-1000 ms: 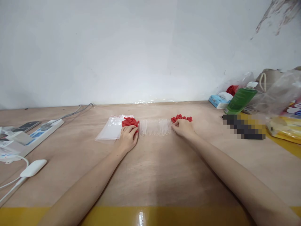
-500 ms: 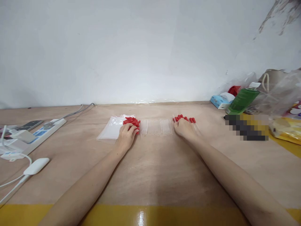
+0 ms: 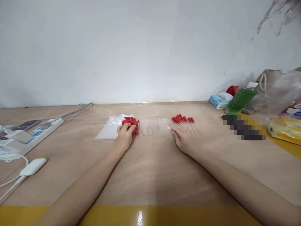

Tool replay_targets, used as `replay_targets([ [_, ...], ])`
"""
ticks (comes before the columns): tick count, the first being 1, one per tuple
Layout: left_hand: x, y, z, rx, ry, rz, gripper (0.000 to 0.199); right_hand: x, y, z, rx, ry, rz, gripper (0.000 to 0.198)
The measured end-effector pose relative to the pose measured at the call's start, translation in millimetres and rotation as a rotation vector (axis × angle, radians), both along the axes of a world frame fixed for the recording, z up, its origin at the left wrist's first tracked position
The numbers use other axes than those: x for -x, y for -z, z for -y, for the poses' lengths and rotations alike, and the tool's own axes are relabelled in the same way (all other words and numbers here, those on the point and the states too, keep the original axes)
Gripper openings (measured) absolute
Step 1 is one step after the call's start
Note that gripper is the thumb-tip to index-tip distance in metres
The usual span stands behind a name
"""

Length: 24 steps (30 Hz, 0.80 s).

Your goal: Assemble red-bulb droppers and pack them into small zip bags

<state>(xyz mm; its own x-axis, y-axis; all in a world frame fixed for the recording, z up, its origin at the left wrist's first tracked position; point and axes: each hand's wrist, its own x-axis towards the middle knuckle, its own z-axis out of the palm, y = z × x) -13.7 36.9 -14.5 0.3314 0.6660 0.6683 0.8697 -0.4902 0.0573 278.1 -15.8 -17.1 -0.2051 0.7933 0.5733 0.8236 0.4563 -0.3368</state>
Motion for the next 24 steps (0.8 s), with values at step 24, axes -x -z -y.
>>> replay_targets([
  [24, -34.2, -6.9, 29.6, 0.224, 0.287, 0.518, 0.012, 12.5, -7.7, 14.0, -0.045, -0.103, -0.019, 0.017],
])
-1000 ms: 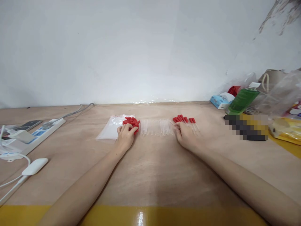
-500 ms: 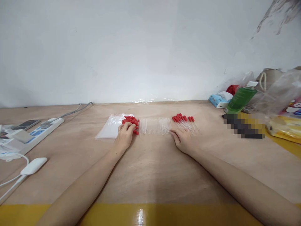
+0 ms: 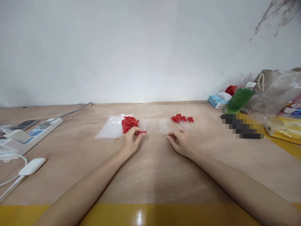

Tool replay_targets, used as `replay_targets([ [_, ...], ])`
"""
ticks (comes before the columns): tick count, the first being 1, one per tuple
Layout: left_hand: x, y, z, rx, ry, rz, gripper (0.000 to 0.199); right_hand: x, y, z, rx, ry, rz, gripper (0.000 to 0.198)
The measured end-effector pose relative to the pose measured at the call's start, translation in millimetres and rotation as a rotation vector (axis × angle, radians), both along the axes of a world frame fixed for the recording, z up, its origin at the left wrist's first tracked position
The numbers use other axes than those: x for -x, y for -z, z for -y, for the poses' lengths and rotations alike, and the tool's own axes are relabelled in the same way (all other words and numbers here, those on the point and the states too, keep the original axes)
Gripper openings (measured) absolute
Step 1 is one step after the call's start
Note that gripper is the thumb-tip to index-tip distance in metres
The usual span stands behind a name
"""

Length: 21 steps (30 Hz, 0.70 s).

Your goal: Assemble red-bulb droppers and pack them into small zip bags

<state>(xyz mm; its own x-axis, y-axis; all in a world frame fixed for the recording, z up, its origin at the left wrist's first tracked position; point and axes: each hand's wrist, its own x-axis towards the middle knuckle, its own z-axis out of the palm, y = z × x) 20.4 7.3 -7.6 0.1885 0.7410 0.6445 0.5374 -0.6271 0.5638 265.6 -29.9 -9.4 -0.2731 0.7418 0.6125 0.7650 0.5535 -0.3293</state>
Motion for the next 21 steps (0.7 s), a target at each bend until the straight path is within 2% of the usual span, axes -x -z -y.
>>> replay_targets([
  [4, -18.5, 6.9, 9.6, 0.305, 0.185, 0.213, 0.016, 10.9, -0.4, 6.6, -0.004, -0.075, 0.015, 0.019],
  [7, -24.6, 6.0, 14.5, 0.398, 0.272, 0.267, 0.018, 15.3, 0.3, 7.9, 0.002, -0.087, 0.014, 0.020],
  [14, -25.7, 4.7, 18.3, 0.427, 0.293, 0.197, 0.020, 15.7, -0.4, 8.0, -0.020, -0.128, 0.055, 0.022],
  [21, -24.6, 1.6, 24.2, 0.318, 0.320, -0.013, 0.018, 6.9, -4.6, 3.7, 0.022, -0.209, 0.143, 0.024],
])
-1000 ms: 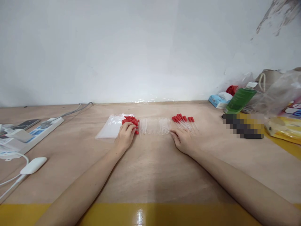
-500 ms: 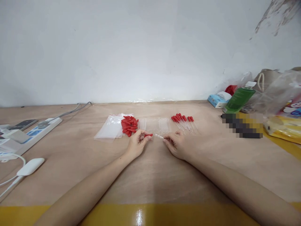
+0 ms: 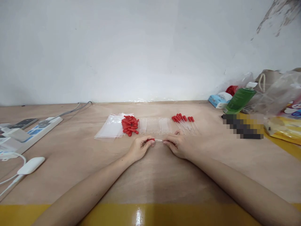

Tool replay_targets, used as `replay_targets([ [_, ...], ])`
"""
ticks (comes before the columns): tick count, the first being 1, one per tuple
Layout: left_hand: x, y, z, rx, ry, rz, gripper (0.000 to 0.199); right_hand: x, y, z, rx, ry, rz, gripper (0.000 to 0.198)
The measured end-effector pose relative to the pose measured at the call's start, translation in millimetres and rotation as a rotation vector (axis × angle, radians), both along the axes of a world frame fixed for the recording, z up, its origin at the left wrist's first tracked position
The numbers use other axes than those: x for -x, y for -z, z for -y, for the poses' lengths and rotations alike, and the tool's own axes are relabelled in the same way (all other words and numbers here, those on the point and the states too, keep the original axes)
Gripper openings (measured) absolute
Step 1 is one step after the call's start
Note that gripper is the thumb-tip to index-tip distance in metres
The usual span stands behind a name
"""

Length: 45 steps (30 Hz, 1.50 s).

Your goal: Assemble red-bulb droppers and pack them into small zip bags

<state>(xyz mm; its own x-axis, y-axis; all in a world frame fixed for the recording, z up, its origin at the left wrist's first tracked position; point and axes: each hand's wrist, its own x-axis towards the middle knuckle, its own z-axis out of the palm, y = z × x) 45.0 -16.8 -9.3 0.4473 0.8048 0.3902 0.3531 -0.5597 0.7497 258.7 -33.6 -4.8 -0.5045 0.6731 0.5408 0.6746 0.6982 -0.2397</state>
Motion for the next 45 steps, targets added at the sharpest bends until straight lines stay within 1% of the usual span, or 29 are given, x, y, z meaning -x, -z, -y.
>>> replay_targets([
  [5, -0.6, -1.8, 6.4, -0.015, 0.017, -0.119, 0.020, -4.9, -2.0, -1.5, -0.061, 0.018, 0.103, 0.026],
  [9, -1.1, -4.0, 7.3, -0.108, 0.006, -0.174, 0.019, -0.4, -5.7, 4.6, -0.092, 0.040, 0.119, 0.027],
  [12, -1.0, -5.1, 7.1, -0.161, 0.022, -0.231, 0.020, 4.0, -6.6, 8.3, -0.083, 0.049, 0.138, 0.027],
  [19, -0.5, -2.9, 7.1, -0.229, 0.073, -0.274, 0.020, 8.8, -3.1, 7.4, 0.011, 0.055, 0.154, 0.029],
  [22, -0.1, -3.7, 5.3, -0.259, 0.088, -0.292, 0.020, 10.0, -6.2, 8.9, 0.053, 0.033, 0.149, 0.029],
  [25, 4.1, -9.6, 0.7, -0.384, 0.062, -0.346, 0.019, 9.1, -15.3, 11.7, 0.115, -0.025, 0.136, 0.024],
  [27, 11.4, -15.1, -4.6, -0.499, -0.011, -0.400, 0.026, 3.5, -23.4, 10.3, 0.199, -0.021, 0.090, 0.021],
  [29, 22.5, -19.0, -11.9, -0.593, -0.127, -0.445, 0.031, -8.9, -31.2, 2.7, 0.300, 0.070, -0.004, 0.020],
  [30, 29.0, -19.8, -16.1, -0.635, -0.189, -0.463, 0.028, -17.9, -34.3, -3.7, 0.351, 0.151, -0.059, 0.021],
  [32, 42.3, -18.8, -24.9, -0.693, -0.290, -0.520, 0.022, -39.7, -38.0, -20.3, 0.390, 0.386, -0.192, 0.024],
  [33, 48.2, -17.4, -29.1, -0.717, -0.324, -0.546, 0.021, -51.4, -38.4, -29.4, 0.393, 0.536, -0.242, 0.026],
  [34, 53.4, -15.5, -32.9, -0.732, -0.344, -0.574, 0.021, -62.8, -37.6, -38.2, 0.378, 0.681, -0.254, 0.026],
  [35, 57.6, -13.5, -36.2, -0.743, -0.357, -0.597, 0.021, -73.1, -35.6, -46.0, 0.356, 0.793, -0.233, 0.027],
  [36, 60.7, -11.5, -38.9, -0.751, -0.367, -0.614, 0.022, -81.9, -32.6, -52.5, 0.350, 0.872, -0.205, 0.028],
  [38, 64.3, -8.1, -42.7, -0.755, -0.375, -0.635, 0.023, -94.1, -24.4, -60.8, 0.368, 0.964, -0.152, 0.029],
  [42, 65.0, -4.5, -45.9, -0.741, -0.378, -0.636, 0.023, -98.8, -10.7, -62.4, 0.428, 1.018, -0.050, 0.024],
  [43, 64.6, -4.2, -46.2, -0.737, -0.379, -0.628, 0.022, -96.5, -9.9, -61.0, 0.408, 1.019, -0.032, 0.024],
  [45, 63.9, -4.1, -46.4, -0.729, -0.377, -0.604, 0.021, -87.8, -11.4, -57.9, 0.321, 0.995, -0.031, 0.024],
])
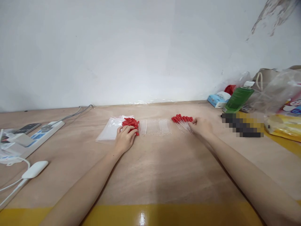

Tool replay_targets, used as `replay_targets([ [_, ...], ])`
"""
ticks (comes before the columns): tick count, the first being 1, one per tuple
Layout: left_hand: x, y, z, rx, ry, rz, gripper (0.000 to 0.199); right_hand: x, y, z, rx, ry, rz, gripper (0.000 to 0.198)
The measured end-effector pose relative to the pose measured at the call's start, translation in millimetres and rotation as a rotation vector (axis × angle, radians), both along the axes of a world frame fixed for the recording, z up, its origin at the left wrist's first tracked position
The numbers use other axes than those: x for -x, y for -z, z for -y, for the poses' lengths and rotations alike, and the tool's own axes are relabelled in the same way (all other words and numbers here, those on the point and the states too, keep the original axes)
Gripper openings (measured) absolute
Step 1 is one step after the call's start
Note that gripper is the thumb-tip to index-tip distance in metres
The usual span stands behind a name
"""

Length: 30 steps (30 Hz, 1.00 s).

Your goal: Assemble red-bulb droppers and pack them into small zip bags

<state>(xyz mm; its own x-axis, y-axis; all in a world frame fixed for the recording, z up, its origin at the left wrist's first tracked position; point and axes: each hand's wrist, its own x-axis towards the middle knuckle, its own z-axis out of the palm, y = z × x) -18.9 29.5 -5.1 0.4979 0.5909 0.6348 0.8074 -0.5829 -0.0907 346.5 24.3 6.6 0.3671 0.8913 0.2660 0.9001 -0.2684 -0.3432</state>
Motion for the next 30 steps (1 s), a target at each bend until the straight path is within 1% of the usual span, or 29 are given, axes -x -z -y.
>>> replay_targets([
  [3, -1.6, -1.2, 1.4, 0.009, 0.029, 0.058, 0.018, 22.5, -4.9, 3.0, -0.117, -0.133, -0.016, 0.022],
  [5, -3.0, -2.6, 3.6, 0.017, 0.043, 0.100, 0.017, 40.7, -6.2, 2.6, -0.123, -0.243, -0.043, 0.022],
  [7, -4.8, -3.8, 6.1, 0.027, 0.045, 0.131, 0.017, 57.4, -5.7, -0.1, -0.090, -0.289, -0.051, 0.026],
  [10, -6.8, -4.4, 8.4, 0.042, 0.039, 0.160, 0.017, 73.8, -4.8, -7.4, 0.012, -0.260, -0.054, 0.032],
  [14, -6.2, -1.7, 6.6, 0.068, 0.061, 0.239, 0.017, 81.0, -5.4, -18.1, 0.125, -0.209, -0.064, 0.025],
  [17, -5.4, 0.3, 5.3, 0.083, 0.095, 0.330, 0.017, 83.0, -4.7, -22.6, 0.157, -0.170, -0.068, 0.019],
  [20, -9.3, -1.2, 9.3, 0.097, 0.119, 0.379, 0.020, 84.7, -3.9, -23.4, 0.171, -0.151, -0.083, 0.021],
  [23, -20.3, -4.7, 18.8, 0.151, 0.195, 0.419, 0.024, 85.1, -7.4, -22.1, 0.173, -0.145, -0.093, 0.021],
  [25, -30.3, -5.3, 25.7, 0.209, 0.248, 0.480, 0.023, 85.4, -12.1, -19.2, 0.143, -0.154, -0.092, 0.020],
  [27, -40.4, -3.0, 31.5, 0.280, 0.276, 0.581, 0.018, 86.4, -16.0, -12.7, 0.048, -0.202, -0.107, 0.020],
  [28, -45.0, -0.9, 33.7, 0.325, 0.289, 0.635, 0.016, 87.2, -16.6, -7.7, -0.024, -0.250, -0.128, 0.020],
  [30, -52.3, 4.1, 36.6, 0.443, 0.325, 0.725, 0.011, 88.9, -13.9, 6.1, -0.170, -0.412, -0.182, 0.019],
])
